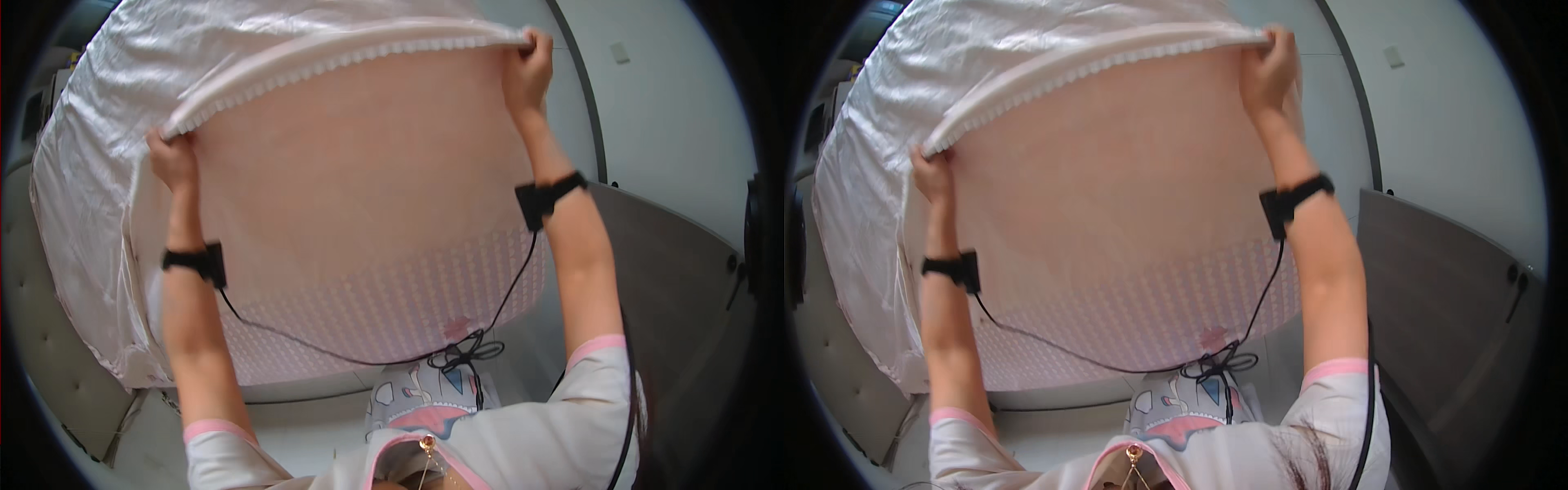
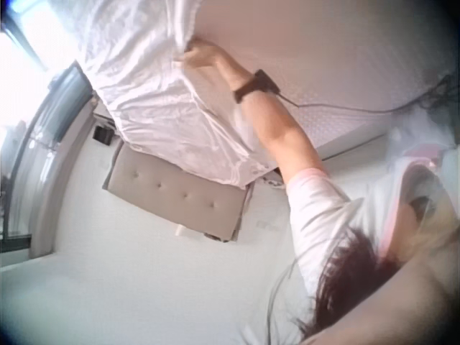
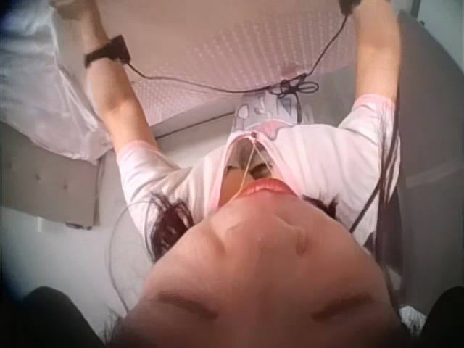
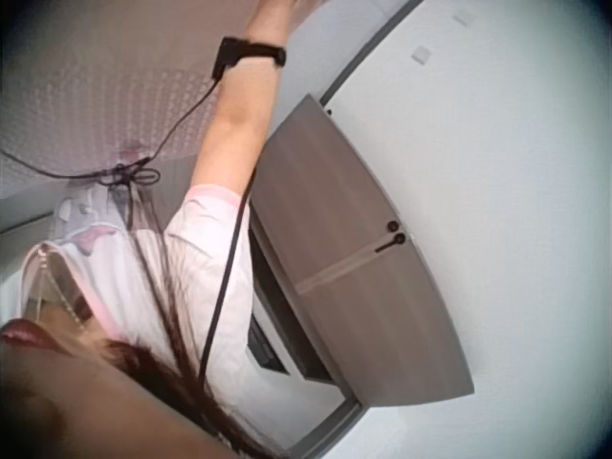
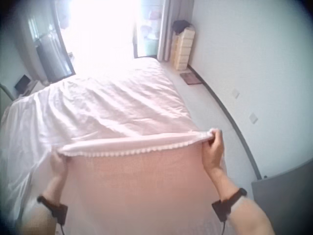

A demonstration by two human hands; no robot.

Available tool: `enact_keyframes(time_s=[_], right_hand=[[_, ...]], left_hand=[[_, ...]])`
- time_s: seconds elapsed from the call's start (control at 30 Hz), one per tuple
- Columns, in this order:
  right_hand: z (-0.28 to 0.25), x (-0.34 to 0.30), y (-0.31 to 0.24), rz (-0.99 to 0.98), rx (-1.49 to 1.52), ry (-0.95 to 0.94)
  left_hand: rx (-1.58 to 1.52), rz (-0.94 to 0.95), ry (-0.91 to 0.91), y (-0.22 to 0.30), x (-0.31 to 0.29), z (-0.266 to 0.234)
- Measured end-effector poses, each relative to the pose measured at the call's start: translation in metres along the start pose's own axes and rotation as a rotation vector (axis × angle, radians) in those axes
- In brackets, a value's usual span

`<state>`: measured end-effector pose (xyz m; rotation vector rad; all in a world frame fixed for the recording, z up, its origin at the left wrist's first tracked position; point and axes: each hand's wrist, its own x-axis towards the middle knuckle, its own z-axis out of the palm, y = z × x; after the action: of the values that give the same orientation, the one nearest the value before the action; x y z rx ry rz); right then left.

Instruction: The person spreads a pink duvet cover across the bed and smooths it out by hand.

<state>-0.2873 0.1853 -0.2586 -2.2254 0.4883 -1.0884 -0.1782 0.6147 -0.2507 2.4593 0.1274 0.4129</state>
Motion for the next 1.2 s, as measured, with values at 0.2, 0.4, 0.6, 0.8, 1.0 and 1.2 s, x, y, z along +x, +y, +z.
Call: enact_keyframes(time_s=[0.2,0.4,0.6,0.8,1.0,1.2], right_hand=[[0.041,-0.005,-0.030,0.247,0.263,-0.545],[-0.058,-0.100,0.016,0.266,-0.541,-0.117],[-0.152,-0.183,0.045,0.747,-0.818,-0.683],[-0.112,-0.192,-0.023,0.728,-0.595,-0.378],[-0.048,-0.210,-0.227,0.677,0.098,-0.752],[-0.072,-0.258,-0.475,0.866,0.503,-1.114]], left_hand=[[-0.381,-0.121,-0.265,0.004,0.023,0.003],[-0.138,0.032,-0.241,-0.058,-0.140,-0.063],[-0.086,-0.652,-0.245,-0.137,-0.341,-0.186],[-0.203,-1.212,-0.115,-0.176,-0.442,-0.308],[-0.722,-1.457,0.032,-0.203,-0.488,-0.415],[-0.989,-1.431,0.258,-0.248,-0.504,-0.562]])
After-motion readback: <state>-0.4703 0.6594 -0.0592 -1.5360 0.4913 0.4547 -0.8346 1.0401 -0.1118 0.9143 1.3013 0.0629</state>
